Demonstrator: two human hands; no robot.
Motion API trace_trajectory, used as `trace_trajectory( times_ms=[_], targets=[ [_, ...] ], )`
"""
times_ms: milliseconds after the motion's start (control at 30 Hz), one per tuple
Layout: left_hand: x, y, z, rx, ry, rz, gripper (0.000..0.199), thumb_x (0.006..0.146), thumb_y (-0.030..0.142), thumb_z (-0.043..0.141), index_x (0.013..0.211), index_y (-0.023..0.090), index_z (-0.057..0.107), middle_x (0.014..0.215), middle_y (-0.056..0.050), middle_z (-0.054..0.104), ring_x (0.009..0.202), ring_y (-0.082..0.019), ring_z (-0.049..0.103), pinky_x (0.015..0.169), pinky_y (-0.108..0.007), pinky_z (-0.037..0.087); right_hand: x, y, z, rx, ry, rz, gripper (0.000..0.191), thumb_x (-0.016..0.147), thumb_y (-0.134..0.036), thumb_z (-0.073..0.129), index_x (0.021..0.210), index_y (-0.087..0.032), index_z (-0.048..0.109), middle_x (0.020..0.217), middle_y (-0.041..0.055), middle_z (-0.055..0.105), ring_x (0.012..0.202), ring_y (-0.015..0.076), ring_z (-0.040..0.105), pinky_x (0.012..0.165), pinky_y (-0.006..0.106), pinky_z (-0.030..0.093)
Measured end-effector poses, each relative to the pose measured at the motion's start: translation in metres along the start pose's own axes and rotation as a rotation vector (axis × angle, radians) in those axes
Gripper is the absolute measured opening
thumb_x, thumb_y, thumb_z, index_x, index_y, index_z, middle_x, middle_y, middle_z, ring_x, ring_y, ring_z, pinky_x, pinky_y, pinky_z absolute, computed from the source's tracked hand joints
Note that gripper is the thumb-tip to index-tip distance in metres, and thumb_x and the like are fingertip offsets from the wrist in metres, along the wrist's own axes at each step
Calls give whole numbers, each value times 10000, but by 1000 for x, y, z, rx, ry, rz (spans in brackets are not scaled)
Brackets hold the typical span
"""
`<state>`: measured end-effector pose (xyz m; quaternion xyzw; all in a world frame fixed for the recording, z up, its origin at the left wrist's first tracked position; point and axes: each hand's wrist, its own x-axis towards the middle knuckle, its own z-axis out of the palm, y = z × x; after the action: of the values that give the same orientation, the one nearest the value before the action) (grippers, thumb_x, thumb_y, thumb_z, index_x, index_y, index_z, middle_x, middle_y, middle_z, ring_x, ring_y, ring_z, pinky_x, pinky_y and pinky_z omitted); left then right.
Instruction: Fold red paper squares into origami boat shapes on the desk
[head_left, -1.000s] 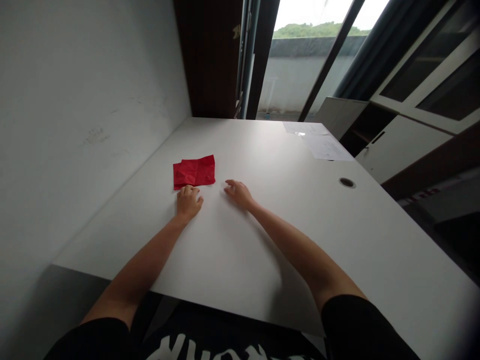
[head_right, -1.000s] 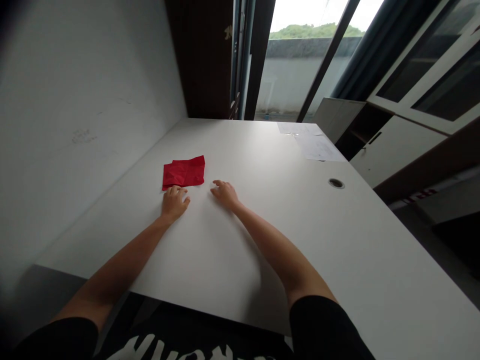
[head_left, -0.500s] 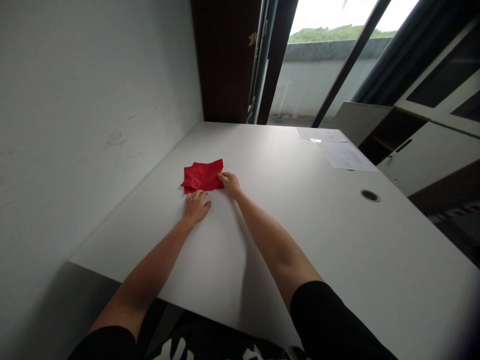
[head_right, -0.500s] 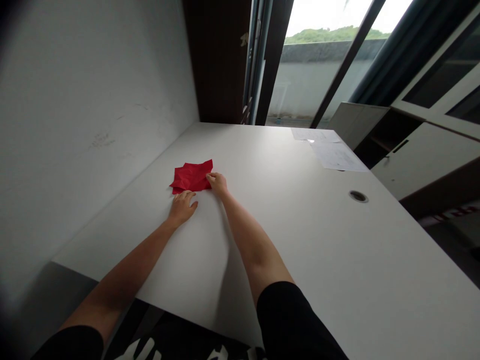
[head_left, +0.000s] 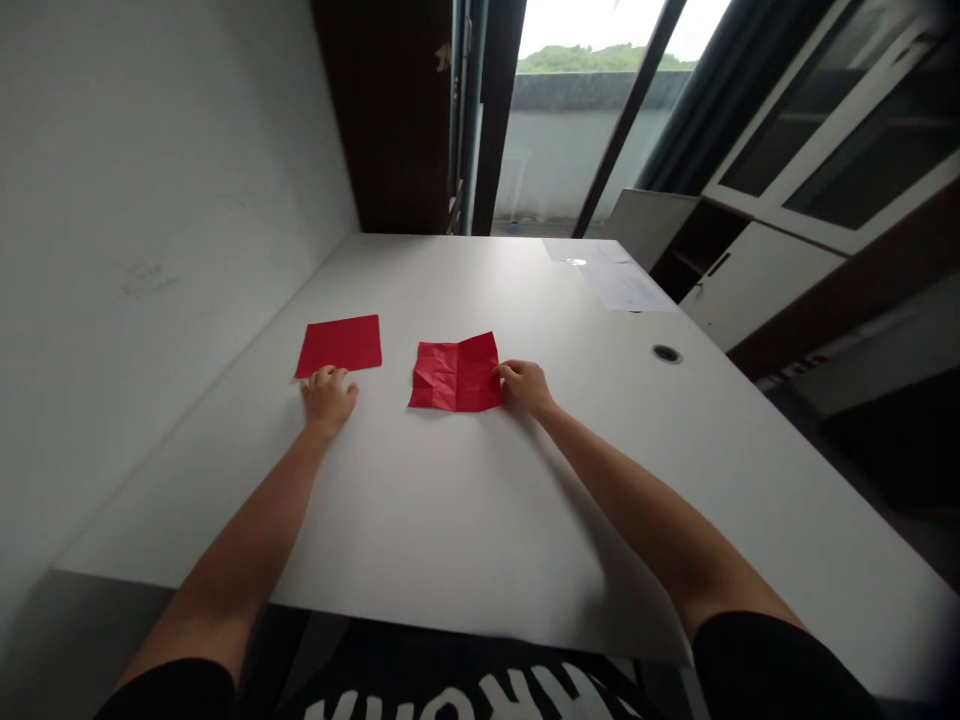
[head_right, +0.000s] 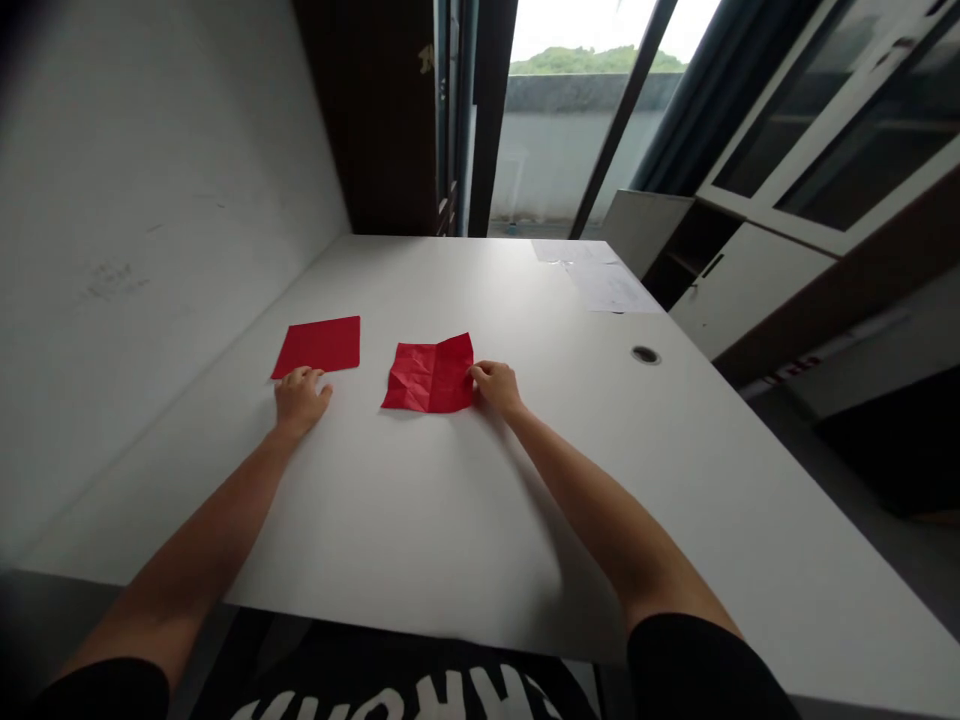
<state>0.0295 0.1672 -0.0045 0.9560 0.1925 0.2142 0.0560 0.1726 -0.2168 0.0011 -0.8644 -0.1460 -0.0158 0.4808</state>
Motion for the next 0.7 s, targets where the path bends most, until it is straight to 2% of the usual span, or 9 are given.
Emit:
trace_trajectory(
  times_ms=[67,133,200,267,333,400,467,567,700],
  targets=[
    [-6,30,-9,-66,34,111,363,914,305,569,1243,176,653,1389,-163,572,1308,-354,505,1165,-585,303,-21,9,-21,-13,-17,-6,262,848,-316,572,779,-212,802,781,16,773,740,182,675,748,280,497],
    [-20,73,-20,-202,-39,337,379,941,331,544,1285,193,626,1381,-137,584,1315,-314,513,1157,-518,362,-41,15,-34,34,-51,-18,273,874,-326,559,846,-225,811,867,16,790,804,185,696,778,278,503],
    [-39,121,-28,-301,-167,582,454,965,395,527,1381,219,570,1462,-120,538,1381,-285,468,1183,-479,359,-57,18,-43,48,-58,-14,274,884,-331,560,874,-224,812,851,17,786,797,187,700,776,281,503],
    [-56,163,-29,-310,-293,763,602,948,503,563,1491,257,483,1606,-104,397,1503,-312,319,1242,-526,259,-68,20,-49,26,-42,-63,274,893,-315,552,872,-221,808,864,21,783,814,187,697,793,284,495],
    [-66,192,-22,-277,-400,790,756,914,616,573,1567,286,384,1683,-93,257,1561,-360,174,1255,-614,143,-73,21,-52,-7,-35,-99,273,897,-290,542,866,-219,804,873,22,780,813,185,691,785,284,488],
    [-67,208,-11,-245,-518,739,881,889,717,535,1612,276,294,1707,-110,173,1572,-396,100,1234,-672,110,-75,24,-54,-53,-44,-114,269,896,-262,536,853,-218,797,863,22,771,784,179,679,758,282,484],
    [-64,212,1,-217,-592,705,925,877,774,490,1619,263,278,1710,-125,144,1574,-407,71,1228,-687,82,-74,29,-53,-122,-42,-152,257,895,-235,537,858,-216,790,867,26,756,760,175,660,743,287,481],
    [-60,208,13,-217,-578,730,907,881,803,440,1613,286,298,1711,-97,156,1576,-396,75,1239,-672,44,-72,38,-51,-230,-15,-249,264,896,-173,526,954,-218,780,916,46,730,808,191,643,779,309,497],
    [-67,201,18,-217,-503,686,859,908,771,430,1605,281,320,1706,-95,184,1571,-395,115,1241,-672,73,-70,46,-53,-353,-69,-399,376,895,-90,495,1127,-239,751,1089,88,702,1034,245,613,931,388,510]
  ],
)
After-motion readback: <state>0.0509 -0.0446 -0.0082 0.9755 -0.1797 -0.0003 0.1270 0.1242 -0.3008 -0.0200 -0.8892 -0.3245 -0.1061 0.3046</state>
